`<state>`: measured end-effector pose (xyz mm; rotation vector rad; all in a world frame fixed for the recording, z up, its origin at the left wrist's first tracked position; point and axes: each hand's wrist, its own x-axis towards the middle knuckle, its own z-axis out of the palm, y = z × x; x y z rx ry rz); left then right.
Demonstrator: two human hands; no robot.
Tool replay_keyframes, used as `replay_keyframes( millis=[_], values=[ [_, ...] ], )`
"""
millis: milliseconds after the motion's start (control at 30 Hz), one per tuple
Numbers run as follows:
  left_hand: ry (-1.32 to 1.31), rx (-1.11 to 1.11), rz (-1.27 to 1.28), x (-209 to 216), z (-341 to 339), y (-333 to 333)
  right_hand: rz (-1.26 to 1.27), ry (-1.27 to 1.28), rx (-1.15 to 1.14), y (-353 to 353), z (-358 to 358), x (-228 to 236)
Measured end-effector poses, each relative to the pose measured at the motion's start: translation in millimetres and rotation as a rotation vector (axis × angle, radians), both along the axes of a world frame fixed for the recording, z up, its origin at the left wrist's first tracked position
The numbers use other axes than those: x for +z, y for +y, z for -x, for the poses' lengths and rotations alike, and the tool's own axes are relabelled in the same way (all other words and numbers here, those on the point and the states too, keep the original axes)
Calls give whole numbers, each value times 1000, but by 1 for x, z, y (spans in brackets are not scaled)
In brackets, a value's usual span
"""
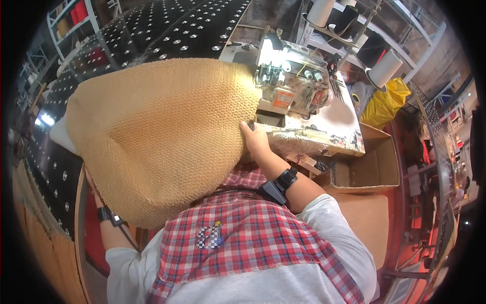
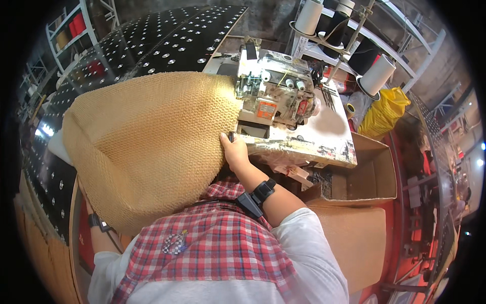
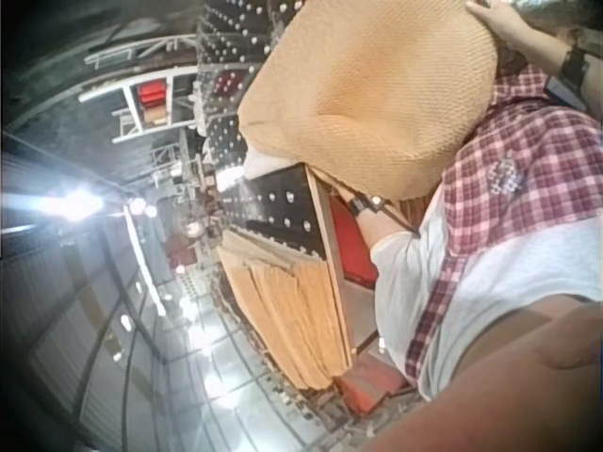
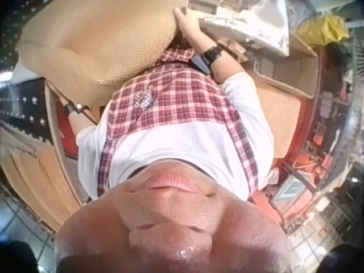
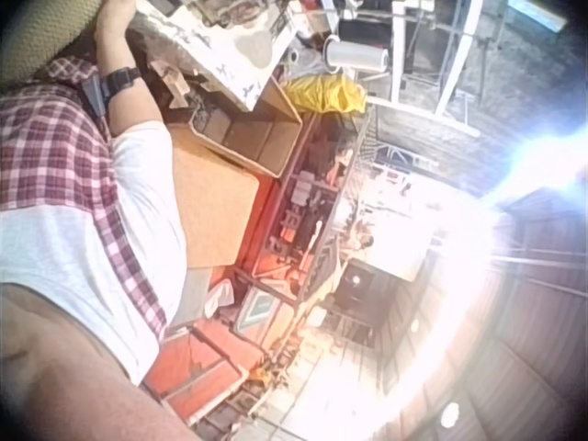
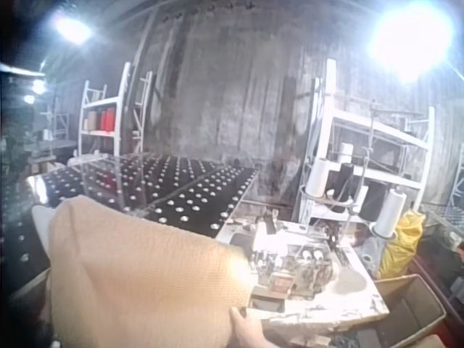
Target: Sew the edges of a textured brown mat using an industrial sewing machine.
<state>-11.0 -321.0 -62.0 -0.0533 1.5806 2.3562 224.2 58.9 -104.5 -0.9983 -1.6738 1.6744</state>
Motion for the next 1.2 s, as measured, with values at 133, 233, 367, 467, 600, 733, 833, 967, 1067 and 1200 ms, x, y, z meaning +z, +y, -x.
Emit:
replay_keyframes(
  millis=[133,233,367,467,600,733,833,967,1067,1200],
  values=[
    [156,-30,73,17,-12,26,-84,20,-13,-4,0,-7],
    [300,-70,245,20,-24,34,43,4,11,-6,-1,-6],
    [606,-189,614,25,-38,42,4,16,23,-3,-4,-9],
    [854,-293,868,27,-44,59,-56,-68,14,-9,-4,-2],
    [1100,-374,1080,33,-52,72,23,79,43,-8,-7,-5],
    [1260,-427,1196,36,-53,79,-1,48,45,-2,-6,-14],
    [1349,-455,1241,40,-53,87,108,115,51,-7,-4,0],
    [1431,-484,1290,43,-56,100,12,11,57,-7,-7,4],
    [1470,-516,1335,43,-56,99,47,69,69,-7,-9,-2],
    [1530,-563,1383,42,-50,93,9,81,-12,-9,-12,9]
  ],
)
